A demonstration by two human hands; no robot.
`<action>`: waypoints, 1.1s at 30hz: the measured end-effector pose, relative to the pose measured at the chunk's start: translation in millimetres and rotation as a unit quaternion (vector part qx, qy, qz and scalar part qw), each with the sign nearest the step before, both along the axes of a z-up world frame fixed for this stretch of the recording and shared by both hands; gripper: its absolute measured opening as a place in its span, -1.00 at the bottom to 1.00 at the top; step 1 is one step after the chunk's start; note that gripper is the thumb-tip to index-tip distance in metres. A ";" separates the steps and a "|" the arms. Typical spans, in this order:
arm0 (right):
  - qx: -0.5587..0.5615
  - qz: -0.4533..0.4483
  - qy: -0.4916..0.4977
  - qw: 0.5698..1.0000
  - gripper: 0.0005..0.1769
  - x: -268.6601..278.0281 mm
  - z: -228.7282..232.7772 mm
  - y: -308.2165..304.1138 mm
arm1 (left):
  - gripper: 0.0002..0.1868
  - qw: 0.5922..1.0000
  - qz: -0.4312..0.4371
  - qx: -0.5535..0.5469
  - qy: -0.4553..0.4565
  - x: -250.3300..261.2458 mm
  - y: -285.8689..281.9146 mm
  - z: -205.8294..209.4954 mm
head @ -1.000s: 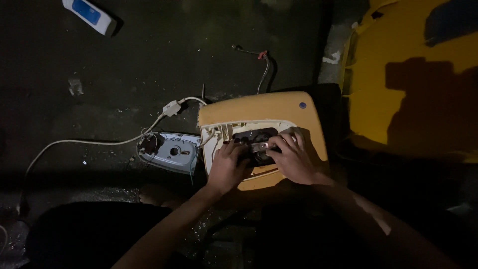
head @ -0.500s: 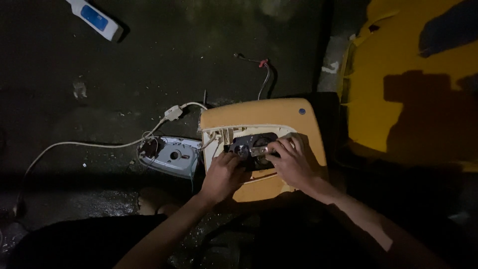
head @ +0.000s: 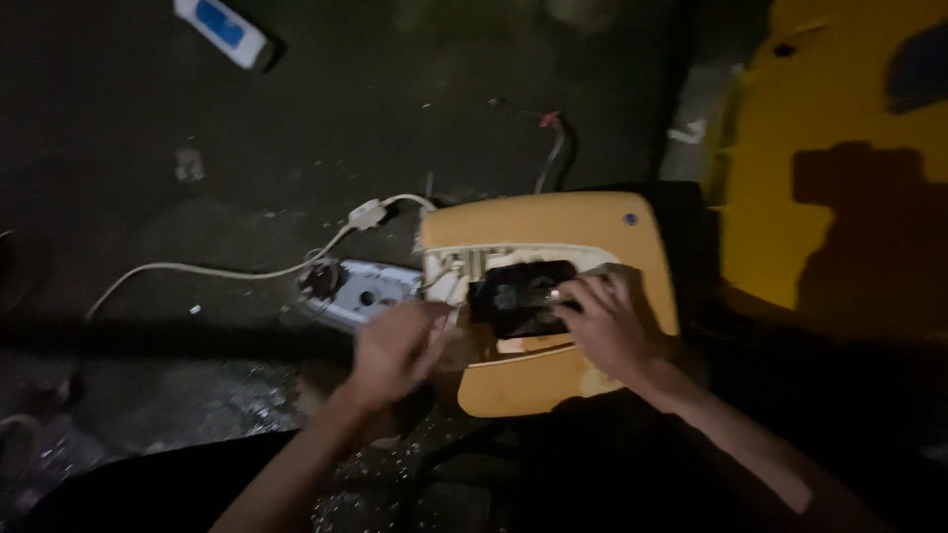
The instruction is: Disassembling and inspecting the internal motor and wiring of a small household appliance
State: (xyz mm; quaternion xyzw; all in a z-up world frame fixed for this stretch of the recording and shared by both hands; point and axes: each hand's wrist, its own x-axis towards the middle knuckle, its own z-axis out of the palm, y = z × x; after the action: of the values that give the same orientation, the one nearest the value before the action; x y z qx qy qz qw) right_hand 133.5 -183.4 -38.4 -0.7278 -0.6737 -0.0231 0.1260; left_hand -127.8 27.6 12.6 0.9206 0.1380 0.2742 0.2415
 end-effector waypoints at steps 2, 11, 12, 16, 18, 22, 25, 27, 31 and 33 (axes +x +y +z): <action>-0.002 -0.003 0.008 1.000 -0.81 -3.4 0.6 0.6 | -0.76 0.994 0.091 -0.053 -0.030 -23.8 25.3 2.6; -0.037 -0.029 -0.023 0.999 -0.65 -2.5 7.0 -6.8 | -0.50 0.828 0.343 -0.236 0.376 -151.5 112.3 -262.8; -0.034 -0.038 -0.023 0.998 -0.65 -1.1 -1.5 -9.7 | -0.50 0.776 0.342 -0.260 0.462 -160.5 108.6 -268.2; -0.033 -0.038 -0.042 0.998 -0.57 -1.1 -6.5 -8.4 | -0.56 0.704 0.404 -0.324 0.485 -128.1 85.5 -213.1; 0.048 -0.023 -0.051 0.997 -0.77 -2.9 -3.0 -4.1 | -0.71 0.855 0.348 -0.239 0.302 -124.9 89.8 -277.1; 0.079 -0.002 -0.097 0.992 -0.79 7.3 -24.2 -5.8 | -0.68 0.875 0.310 -0.208 0.309 -94.3 83.3 -309.7; 0.098 -0.023 -0.082 0.992 -0.75 16.6 -48.9 -17.0 | -0.69 0.836 0.337 -0.269 0.339 -71.1 67.3 -313.4; 0.110 -0.002 -0.113 0.988 -0.61 27.8 -69.5 -27.4 | -0.56 0.840 0.333 -0.265 0.337 -70.7 53.3 -341.2; 0.142 0.019 -0.097 0.985 -0.64 25.2 -56.6 -17.1 | -0.73 0.880 0.349 -0.152 0.285 -62.8 30.2 -356.1; 0.109 -0.034 -0.071 0.991 -0.60 20.7 -53.8 -17.3 | -0.76 0.878 0.373 -0.170 0.248 -58.7 27.5 -344.4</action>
State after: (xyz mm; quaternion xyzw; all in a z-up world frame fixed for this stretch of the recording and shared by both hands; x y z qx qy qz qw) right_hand 154.2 -200.7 -92.2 -0.7285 -0.6495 -0.1525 0.1555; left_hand -186.5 55.1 -331.8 0.7835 0.5710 0.0787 0.2322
